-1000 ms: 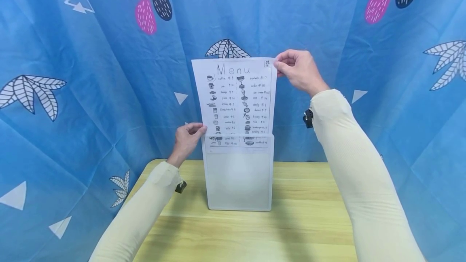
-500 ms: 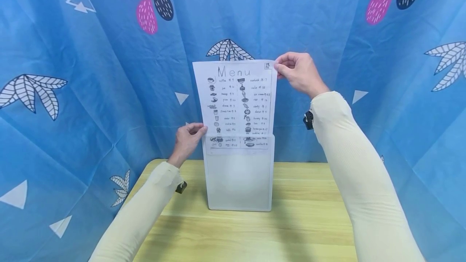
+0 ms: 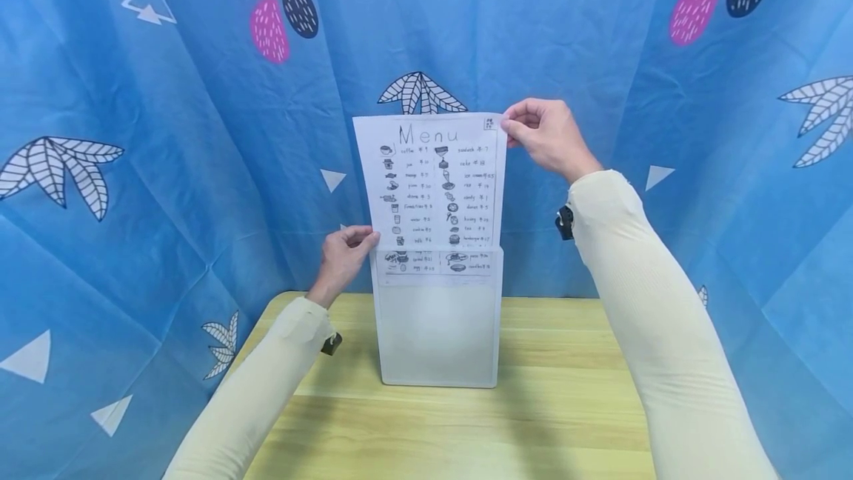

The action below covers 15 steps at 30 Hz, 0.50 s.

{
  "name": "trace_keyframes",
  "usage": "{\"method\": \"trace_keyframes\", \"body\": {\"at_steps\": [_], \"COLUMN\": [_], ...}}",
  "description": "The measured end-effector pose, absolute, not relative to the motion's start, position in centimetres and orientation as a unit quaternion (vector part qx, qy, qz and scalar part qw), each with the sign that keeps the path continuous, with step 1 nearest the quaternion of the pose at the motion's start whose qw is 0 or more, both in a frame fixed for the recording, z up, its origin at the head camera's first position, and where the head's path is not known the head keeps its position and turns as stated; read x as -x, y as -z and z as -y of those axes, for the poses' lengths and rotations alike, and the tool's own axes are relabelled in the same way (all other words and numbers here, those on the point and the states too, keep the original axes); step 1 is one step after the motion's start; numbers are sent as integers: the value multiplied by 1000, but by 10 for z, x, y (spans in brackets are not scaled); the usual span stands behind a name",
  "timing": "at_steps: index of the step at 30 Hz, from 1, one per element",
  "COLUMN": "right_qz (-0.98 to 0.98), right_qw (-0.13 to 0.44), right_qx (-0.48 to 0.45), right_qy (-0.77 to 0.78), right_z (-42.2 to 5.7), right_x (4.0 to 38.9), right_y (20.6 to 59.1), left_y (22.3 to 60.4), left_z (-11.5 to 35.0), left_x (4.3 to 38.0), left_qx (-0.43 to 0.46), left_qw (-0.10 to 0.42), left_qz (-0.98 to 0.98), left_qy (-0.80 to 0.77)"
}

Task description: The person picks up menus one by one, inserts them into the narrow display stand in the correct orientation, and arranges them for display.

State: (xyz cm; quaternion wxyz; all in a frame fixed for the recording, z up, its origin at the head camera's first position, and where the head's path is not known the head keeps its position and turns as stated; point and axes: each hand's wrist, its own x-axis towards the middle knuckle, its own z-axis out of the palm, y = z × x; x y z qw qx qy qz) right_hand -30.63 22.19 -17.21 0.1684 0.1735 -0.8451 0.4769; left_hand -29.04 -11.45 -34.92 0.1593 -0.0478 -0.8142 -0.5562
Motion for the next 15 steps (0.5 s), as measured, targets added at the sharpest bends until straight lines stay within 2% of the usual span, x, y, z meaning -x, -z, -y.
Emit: {"method": "trace_keyframes", "body": {"at_steps": [15], "right_qz": [847], "right_qw": [169], "right_qx": [-174], "right_qy": [-473], "right_z": [-222], "right_x": [306], "right_y": [177], "left_y": [350], "left_z": [115], "left_x": [291], "left_qx": [54], "left_qw": [158], "left_qz": [812], "left_qy": [559]}}
